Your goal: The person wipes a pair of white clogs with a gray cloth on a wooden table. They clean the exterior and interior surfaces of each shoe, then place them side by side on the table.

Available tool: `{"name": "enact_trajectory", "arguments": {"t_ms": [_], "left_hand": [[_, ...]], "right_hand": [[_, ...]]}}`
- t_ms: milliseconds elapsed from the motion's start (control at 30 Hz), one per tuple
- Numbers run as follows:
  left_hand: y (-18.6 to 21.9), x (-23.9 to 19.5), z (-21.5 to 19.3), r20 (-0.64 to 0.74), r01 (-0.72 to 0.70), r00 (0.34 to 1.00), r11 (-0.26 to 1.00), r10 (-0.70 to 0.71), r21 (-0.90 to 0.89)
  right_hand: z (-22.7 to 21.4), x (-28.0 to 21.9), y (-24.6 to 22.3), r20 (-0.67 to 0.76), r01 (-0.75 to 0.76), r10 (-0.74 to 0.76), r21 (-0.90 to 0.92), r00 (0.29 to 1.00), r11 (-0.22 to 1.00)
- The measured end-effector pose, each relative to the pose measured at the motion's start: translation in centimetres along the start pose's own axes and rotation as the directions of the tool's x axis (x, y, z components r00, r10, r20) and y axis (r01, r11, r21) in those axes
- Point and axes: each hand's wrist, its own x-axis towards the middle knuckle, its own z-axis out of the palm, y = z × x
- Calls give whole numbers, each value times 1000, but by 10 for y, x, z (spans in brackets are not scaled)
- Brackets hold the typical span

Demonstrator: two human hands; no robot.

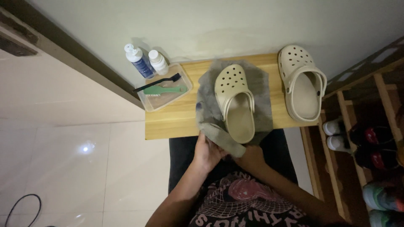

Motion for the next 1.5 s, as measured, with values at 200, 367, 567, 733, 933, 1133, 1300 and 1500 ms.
{"name": "enact_trajectory", "arguments": {"t_ms": [200, 367, 567, 733, 933, 1133, 1300, 1500], "left_hand": [[19, -1, 22, 22, -58, 998, 996, 60, -72], [33, 32, 34, 252, -366, 907, 928, 337, 74], [39, 32, 64, 551, -676, 727, 283, 410, 680], [47, 11, 99, 370, -518, 765, 162, 527, 840], [47, 75, 77, 537, -585, 591, -139, 602, 799], [52, 70, 107, 693, -595, 335, -427, 638, 681], [50, 48, 133, 630, -554, 593, -314, 502, 772], [42, 74, 115, 550, -579, 577, -173, 604, 797]], "right_hand": [[-36, -26, 31, -53, 205, -202, 55, 978, 977], [-113, 22, -11, -78, -85, 110, 276, 991, 957], [-84, 47, -3, 37, -473, 512, 442, 858, 762], [-101, 50, -24, -105, -343, 429, 447, 897, 826], [-113, 89, -21, -112, -85, 113, 225, 987, 971], [-110, 104, 9, -412, 168, -114, 97, 904, 981], [-102, 113, 37, -70, -305, 380, 469, 922, 829], [-95, 95, 50, -344, -243, 386, 391, 856, 888]]}}
